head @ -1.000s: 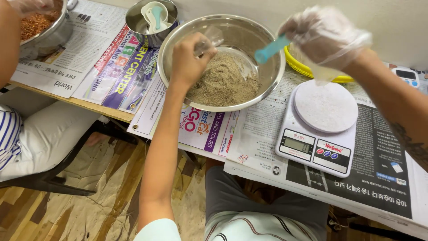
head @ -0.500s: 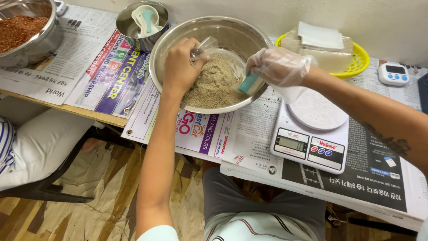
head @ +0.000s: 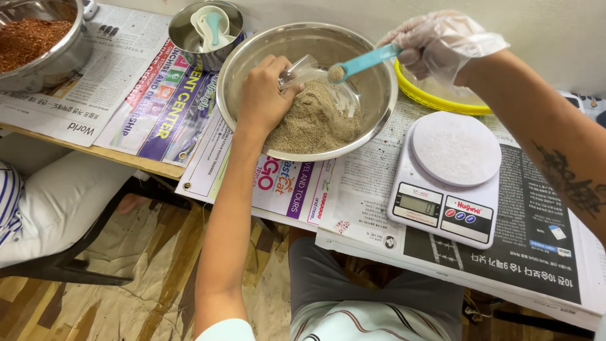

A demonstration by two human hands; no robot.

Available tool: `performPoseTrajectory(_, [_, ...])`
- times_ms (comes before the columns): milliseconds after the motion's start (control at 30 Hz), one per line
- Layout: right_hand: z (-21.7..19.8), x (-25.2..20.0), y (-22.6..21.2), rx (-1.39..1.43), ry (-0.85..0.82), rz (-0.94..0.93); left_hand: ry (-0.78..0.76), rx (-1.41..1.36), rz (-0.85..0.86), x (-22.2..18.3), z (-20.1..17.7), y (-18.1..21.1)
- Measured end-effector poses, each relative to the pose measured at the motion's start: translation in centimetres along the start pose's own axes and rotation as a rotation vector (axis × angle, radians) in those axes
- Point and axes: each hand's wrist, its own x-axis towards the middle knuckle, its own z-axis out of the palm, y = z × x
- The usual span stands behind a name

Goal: Packaging and weighing powder into small plastic bags using a scoop and digital scale

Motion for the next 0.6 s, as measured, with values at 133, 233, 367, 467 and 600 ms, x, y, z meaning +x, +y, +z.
performPoseTrajectory(133, [0.7,0.8,-0.5,0.087,-0.111,-0.096,0.0,0.031,0.0,0.0,0.0,-0.1])
performPoseTrajectory(233, [3.1,-1.4,-2.0,-0.023,-0.024,-0.232,-0.016,0.008,-0.026,0.1,0.1,0.0])
performPoseTrajectory(367, [7.1,-2.9,-2.8,-0.739,0.067,-1.306,0.001,-0.075,0.0,-0.1,-0.1,-0.1])
performPoseTrajectory(467, [11.2,-8.3,-6.8,-0.895,0.099,-0.514,-0.007,-0.154,-0.012,0.0,-0.4,0.2])
performPoseTrajectory(600, [9.7,-8.6,-5.9,-1.053,0.113,-0.799,0.055,-0.266,0.005,-0.1,-0.8,-0.1])
